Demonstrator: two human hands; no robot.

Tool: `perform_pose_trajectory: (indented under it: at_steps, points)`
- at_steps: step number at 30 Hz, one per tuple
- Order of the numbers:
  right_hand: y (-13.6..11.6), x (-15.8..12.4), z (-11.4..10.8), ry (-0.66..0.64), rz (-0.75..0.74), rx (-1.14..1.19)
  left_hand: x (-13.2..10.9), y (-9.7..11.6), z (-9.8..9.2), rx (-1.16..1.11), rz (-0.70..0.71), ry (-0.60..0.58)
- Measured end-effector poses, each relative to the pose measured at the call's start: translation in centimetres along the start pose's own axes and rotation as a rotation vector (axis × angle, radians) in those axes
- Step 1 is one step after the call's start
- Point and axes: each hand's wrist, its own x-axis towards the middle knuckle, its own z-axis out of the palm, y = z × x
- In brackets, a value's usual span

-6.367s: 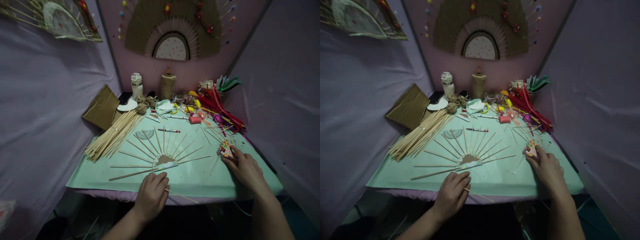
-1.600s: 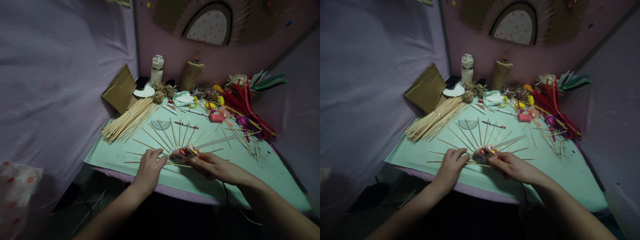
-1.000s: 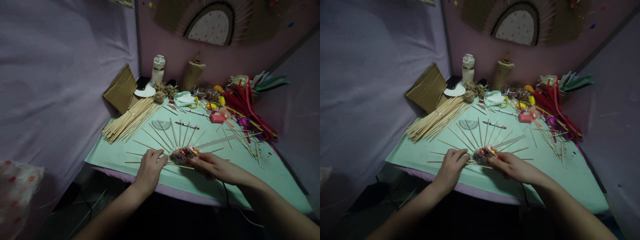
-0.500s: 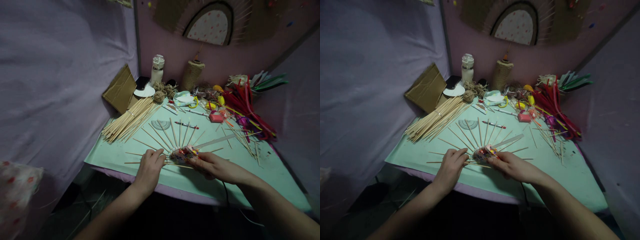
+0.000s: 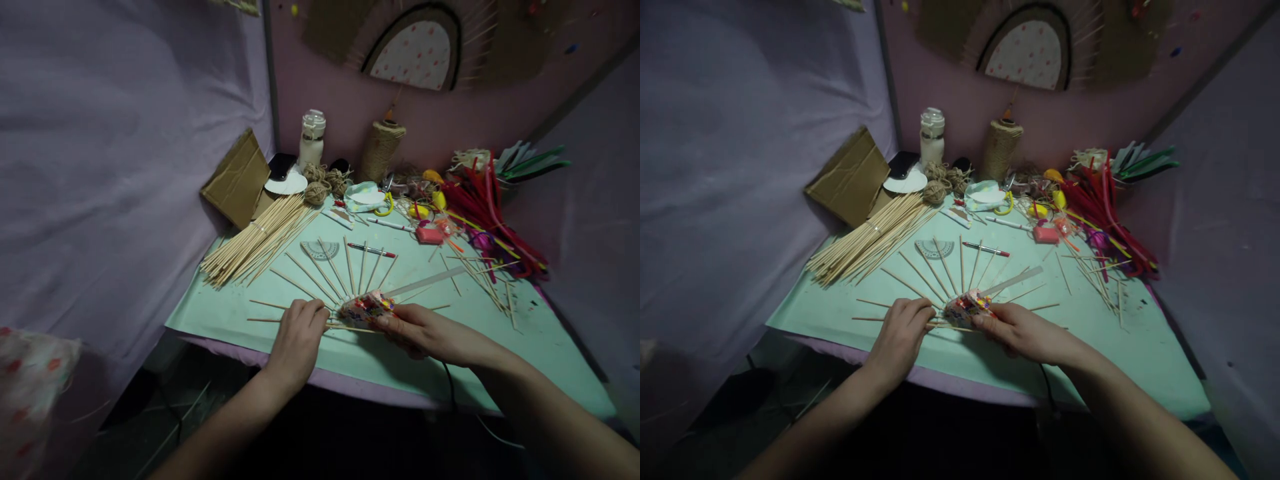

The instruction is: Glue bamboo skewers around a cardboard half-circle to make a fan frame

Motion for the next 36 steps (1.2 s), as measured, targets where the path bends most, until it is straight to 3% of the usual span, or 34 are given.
perform_pose_trajectory:
  at_steps: [5,9,13,16,21,26,36]
  points:
    - [0.0,-0.3,-0.2,0.020,-0.021,-0.004,-0.1,0.2,0.1,0.007,-0.008,-0.006]
    - [0.0,-1.1,-1.2,0.107,-0.012,0.006,0.4,-0.1,-1.3,-0.056,-0.011,0.025]
    - [0.2,-1.7,-1.5,0.123,-0.016,0.010,3.8,-1.2,-4.0,-0.118,0.004,0.027]
    - [0.4,-1.7,-1.1,0.124,-0.026,-0.001,8.0,-2.0,-5.0,-0.114,-0.037,-0.171]
    - [0.8,-1.4,-0.6,0.141,-0.036,-0.035,12.9,-2.1,-3.3,-0.010,-0.050,-0.446]
    - [1.3,-1.3,-0.8,0.156,-0.035,-0.045,13.8,-2.0,-1.3,0.056,0.134,-0.452]
    - [0.8,-1.1,-0.8,0.122,-0.009,-0.030,15.4,-3.2,-0.4,-0.228,0.334,-0.588]
